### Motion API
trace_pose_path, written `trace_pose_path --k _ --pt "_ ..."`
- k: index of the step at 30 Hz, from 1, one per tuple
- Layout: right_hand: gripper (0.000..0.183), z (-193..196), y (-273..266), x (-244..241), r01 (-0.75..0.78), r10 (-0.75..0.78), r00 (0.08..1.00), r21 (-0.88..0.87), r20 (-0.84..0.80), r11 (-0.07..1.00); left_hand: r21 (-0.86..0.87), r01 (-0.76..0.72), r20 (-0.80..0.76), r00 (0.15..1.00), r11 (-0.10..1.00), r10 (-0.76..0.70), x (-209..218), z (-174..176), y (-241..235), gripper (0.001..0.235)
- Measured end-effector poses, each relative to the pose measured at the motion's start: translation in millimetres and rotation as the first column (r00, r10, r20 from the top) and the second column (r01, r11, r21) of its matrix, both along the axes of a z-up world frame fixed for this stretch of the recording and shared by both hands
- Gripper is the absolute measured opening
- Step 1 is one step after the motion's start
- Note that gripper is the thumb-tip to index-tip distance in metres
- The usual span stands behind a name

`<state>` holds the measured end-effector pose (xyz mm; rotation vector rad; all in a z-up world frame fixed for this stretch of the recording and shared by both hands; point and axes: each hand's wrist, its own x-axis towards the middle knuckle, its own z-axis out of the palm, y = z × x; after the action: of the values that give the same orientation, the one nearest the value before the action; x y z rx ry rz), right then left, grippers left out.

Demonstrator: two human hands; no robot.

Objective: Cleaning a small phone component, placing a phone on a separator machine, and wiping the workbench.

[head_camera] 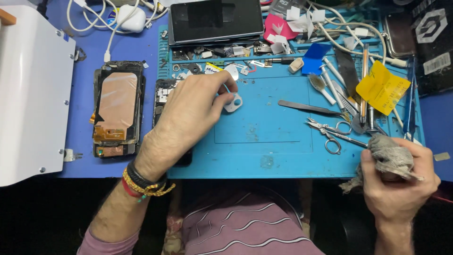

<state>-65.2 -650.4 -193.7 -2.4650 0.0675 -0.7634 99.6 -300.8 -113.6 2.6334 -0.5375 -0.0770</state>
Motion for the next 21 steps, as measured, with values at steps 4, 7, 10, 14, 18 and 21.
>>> trace_pose_path --k 4,7,10,14,18,21 --pt "0.036 1.9 1.3 -1.3 0.019 -0.018 1.0 0.05 -0.017 0.999 0.131 -0.021 0.148 0.989 0.991 0.001 1.8 -12.4 -4.4 0.028" --pt "0.034 5.9 4.3 0.1 0.038 -0.036 0.999 0.045 -0.029 0.998 0.213 -0.044 0.361 0.932 0.976 -0.036 -10.3 -5.3 -12.1 0.036" --pt "0.032 8.5 9.8 3.8 0.038 -0.037 0.999 0.079 -0.015 0.996 0.178 0.174 0.462 0.854 0.969 -0.238 -15.4 5.0 -36.3 0.039" --pt "0.032 12.1 11.2 5.1 0.012 -0.012 1.0 0.084 0.003 0.996 0.242 0.29 0.506 0.776 0.926 -0.376 -18.5 -25.4 -93.0 0.033" --pt "0.034 10.4 8.6 2.7 0.02 -0.02 1.0 0.057 -0.006 0.998 0.235 0.301 0.699 0.609 0.924 -0.375 -10.0 -50.7 -133.4 0.012" --pt "0.034 9.3 8.1 3.1 0.021 -0.02 1.0 0.06 -0.007 0.998 0.242 0.336 0.725 0.561 0.91 -0.4 -3.3 -45.8 -142.6 0.016"
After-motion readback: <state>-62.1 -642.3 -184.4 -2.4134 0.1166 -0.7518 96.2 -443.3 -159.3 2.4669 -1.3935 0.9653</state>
